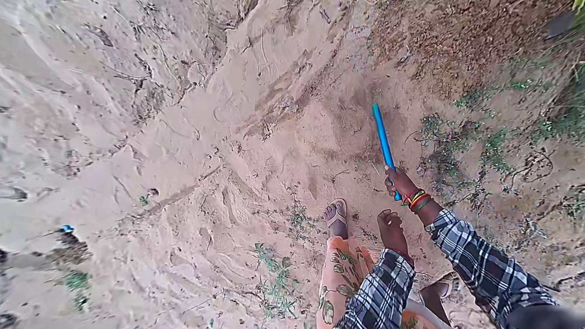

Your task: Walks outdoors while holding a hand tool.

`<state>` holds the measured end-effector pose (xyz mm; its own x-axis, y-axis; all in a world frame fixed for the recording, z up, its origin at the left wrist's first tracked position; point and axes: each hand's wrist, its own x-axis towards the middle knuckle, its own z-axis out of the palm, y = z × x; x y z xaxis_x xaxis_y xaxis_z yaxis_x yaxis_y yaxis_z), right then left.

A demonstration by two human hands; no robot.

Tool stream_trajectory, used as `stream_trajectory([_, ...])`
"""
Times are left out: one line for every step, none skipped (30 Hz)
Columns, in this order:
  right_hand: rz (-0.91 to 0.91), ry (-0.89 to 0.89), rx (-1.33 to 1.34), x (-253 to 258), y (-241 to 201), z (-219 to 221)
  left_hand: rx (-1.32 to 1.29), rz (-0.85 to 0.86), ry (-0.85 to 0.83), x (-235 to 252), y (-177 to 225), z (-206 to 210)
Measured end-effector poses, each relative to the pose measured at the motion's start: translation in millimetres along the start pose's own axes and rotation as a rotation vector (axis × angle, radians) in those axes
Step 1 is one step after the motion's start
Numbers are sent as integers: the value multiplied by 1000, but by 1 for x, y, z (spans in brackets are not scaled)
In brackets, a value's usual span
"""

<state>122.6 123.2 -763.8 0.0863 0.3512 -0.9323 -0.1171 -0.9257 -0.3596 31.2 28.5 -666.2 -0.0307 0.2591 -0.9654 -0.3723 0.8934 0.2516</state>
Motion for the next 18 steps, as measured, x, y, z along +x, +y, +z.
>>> stream_trajectory([11, 12, 4, -15, 26, -7, 3, 10, 23, 2, -2, 1])
stream_trajectory([5, 33, -20, -28, 49, -12, 7, 23, 29, 3, -3, 2])
stream_trajectory([-15, 55, -71, -39, 68, -15, 16, 35, 25, 3, -5, 3])
stream_trajectory([-30, 79, -129, -49, 82, -19, 26, 43, 20, 1, -8, 5])
stream_trajectory([-46, 98, -164, -56, 92, -23, 36, 48, 12, -1, -12, 7])
stream_trajectory([-66, 115, -175, -59, 97, -29, 46, 46, 5, -3, -18, 8])
stream_trajectory([-97, 134, -163, -59, 96, -35, 50, 35, 0, -4, -24, 9])
stream_trajectory([-150, 160, -147, -57, 89, -42, 47, 20, -7, -5, -30, 9])
stream_trajectory([-225, 205, -137, -55, 77, -50, 46, 3, -14, -7, -37, 9])
stream_trajectory([-317, 261, -131, -51, 61, -59, 53, -13, -23, -9, -44, 10])
stream_trajectory([-423, 322, -134, -44, 42, -70, 62, -29, -34, -12, -51, 10])
stream_trajectory([-533, 381, -132, -36, 22, -81, 77, -45, -45, -14, -57, 11])
stream_trajectory([-628, 425, -115, -27, 1, -92, 90, -60, -50, -15, -64, 12])
stream_trajectory([-708, 461, -78, -16, -15, -102, 98, -73, -55, -16, -70, 13])
stream_trajectory([-755, 487, -46, -4, -24, -111, 102, -87, -58, -18, -76, 14])
stream_trajectory([-757, 504, -35, 9, -23, -121, 104, -101, -62, -19, -82, 14])
stream_trajectory([-706, 514, -39, 20, -10, -130, 110, -113, -69, -20, -87, 14])
stream_trajectory([-608, 505, -48, 26, 12, -135, 119, -119, -77, -21, -91, 14])
